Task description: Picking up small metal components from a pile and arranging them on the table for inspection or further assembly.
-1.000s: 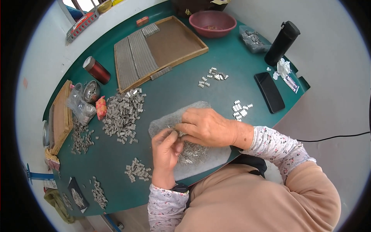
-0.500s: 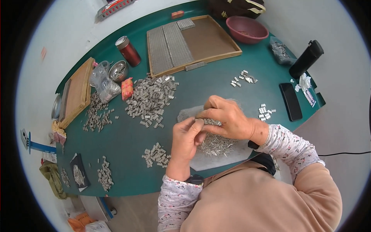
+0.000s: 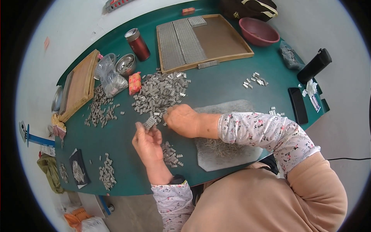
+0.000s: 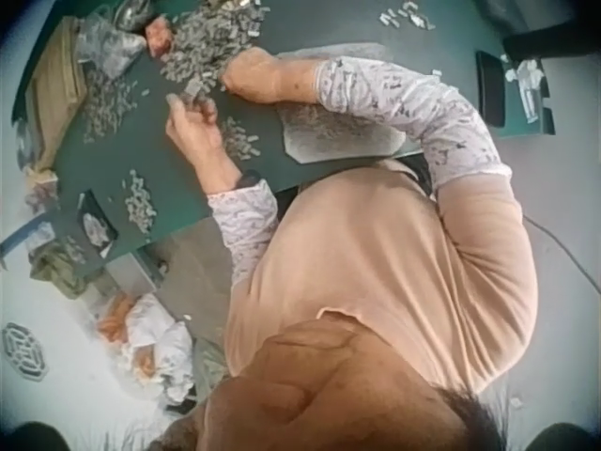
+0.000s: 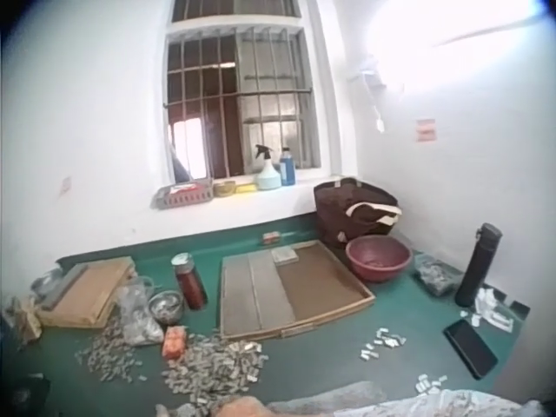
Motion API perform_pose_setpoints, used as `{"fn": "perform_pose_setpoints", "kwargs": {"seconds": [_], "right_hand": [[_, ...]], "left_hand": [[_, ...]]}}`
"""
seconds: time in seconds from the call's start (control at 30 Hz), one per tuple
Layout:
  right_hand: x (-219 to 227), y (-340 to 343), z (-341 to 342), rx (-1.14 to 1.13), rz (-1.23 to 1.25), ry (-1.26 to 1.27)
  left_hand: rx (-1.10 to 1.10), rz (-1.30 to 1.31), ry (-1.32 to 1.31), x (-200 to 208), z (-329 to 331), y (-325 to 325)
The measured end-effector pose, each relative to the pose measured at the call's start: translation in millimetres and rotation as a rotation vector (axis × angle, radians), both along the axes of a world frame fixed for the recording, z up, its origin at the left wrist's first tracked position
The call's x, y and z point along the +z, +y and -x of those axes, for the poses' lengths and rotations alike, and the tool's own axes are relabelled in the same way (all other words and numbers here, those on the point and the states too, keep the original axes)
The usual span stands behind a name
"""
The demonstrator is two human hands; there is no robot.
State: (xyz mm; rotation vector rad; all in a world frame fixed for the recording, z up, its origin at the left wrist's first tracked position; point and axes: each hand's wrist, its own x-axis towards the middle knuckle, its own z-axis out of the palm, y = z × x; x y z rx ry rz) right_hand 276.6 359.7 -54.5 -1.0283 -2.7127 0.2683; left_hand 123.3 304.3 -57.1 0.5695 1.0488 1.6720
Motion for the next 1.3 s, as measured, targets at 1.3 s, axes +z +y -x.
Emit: {"fn": "perform_pose_setpoints", "kwargs": {"seconds": [1.3], "right_hand": [[0,-20,-103,-0.163,-0.010,0.084]], "left_hand": [[-0.290,0.093,0.160,-5,-82,1]]}}
